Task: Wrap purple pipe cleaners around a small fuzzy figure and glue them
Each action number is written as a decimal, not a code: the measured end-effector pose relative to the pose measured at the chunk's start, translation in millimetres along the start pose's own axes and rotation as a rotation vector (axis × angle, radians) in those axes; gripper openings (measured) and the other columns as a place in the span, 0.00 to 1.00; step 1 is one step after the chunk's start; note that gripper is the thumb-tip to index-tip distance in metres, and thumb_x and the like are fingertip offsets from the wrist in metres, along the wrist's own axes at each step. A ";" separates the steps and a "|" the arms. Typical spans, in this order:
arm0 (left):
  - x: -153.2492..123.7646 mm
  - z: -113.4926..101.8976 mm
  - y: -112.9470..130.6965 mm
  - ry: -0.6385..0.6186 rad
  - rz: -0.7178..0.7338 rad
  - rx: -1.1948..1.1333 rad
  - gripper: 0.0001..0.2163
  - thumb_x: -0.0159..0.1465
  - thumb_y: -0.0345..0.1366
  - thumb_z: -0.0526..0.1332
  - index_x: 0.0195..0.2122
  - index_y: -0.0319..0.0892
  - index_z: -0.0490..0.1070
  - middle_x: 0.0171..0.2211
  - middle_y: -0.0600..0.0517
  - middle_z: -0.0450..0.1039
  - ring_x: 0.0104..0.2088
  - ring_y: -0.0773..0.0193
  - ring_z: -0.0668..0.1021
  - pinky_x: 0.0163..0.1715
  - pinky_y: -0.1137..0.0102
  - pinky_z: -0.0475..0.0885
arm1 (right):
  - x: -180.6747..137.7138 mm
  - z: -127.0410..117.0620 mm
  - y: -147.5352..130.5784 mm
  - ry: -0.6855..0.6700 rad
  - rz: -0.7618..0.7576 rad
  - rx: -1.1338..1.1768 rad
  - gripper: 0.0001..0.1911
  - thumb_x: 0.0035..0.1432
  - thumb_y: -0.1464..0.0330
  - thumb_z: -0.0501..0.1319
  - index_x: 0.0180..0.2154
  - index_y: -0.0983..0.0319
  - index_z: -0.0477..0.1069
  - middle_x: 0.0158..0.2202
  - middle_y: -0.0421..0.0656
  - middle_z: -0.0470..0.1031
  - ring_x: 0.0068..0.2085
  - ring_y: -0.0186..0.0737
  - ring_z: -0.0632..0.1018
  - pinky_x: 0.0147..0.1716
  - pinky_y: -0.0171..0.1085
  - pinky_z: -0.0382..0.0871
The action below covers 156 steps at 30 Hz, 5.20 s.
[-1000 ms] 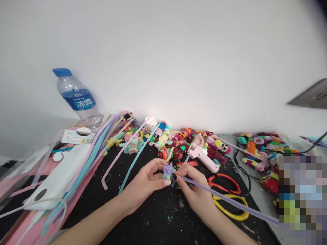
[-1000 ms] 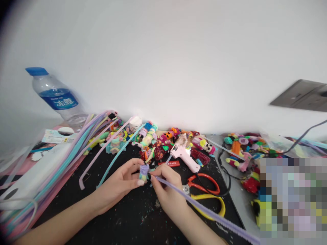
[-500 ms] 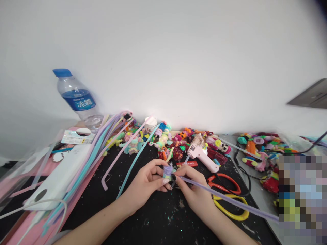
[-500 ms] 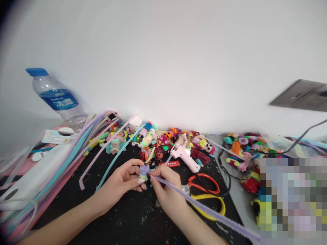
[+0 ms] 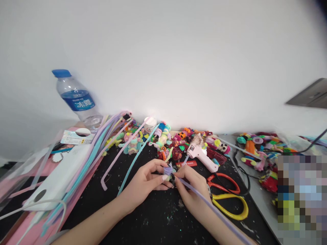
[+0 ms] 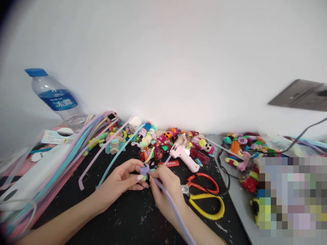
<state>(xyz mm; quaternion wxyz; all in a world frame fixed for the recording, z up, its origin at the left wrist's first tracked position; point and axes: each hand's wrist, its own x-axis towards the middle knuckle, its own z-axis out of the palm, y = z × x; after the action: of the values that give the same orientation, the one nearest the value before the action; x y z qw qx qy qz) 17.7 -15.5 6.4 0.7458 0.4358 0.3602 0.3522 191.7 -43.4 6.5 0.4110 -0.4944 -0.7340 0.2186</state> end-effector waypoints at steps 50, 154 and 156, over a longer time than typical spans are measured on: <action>4.0 -11.2 6.2 0.164 0.079 -0.326 0.12 0.57 0.30 0.65 0.42 0.46 0.67 0.39 0.54 0.73 0.33 0.70 0.78 0.40 0.72 0.73 | 18.2 -49.0 31.0 0.134 0.126 -0.224 0.07 0.53 0.69 0.57 0.36 0.62 0.70 0.29 0.41 0.74 0.29 0.39 0.74 0.29 0.34 0.67; 1.6 -3.8 -1.4 0.269 0.332 0.348 0.07 0.58 0.30 0.60 0.36 0.45 0.76 0.44 0.49 0.64 0.33 0.63 0.74 0.37 0.68 0.72 | 4.4 -11.0 -5.4 -0.178 -0.336 -0.325 0.18 0.56 0.64 0.61 0.48 0.62 0.63 0.40 0.47 0.72 0.41 0.47 0.71 0.40 0.45 0.65; 0.7 -2.2 -0.4 0.252 0.322 0.356 0.08 0.58 0.30 0.59 0.36 0.46 0.76 0.45 0.49 0.63 0.33 0.64 0.74 0.37 0.68 0.72 | 4.1 -6.9 -9.4 -0.137 -0.323 -0.307 0.12 0.57 0.66 0.60 0.43 0.63 0.65 0.36 0.46 0.72 0.37 0.45 0.71 0.36 0.43 0.65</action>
<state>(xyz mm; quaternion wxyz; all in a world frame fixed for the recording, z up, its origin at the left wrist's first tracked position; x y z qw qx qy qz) 16.3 -14.2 5.1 0.5412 0.5645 0.4326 0.4487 191.5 -44.1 18.8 0.3097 -0.4111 -0.8546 0.0687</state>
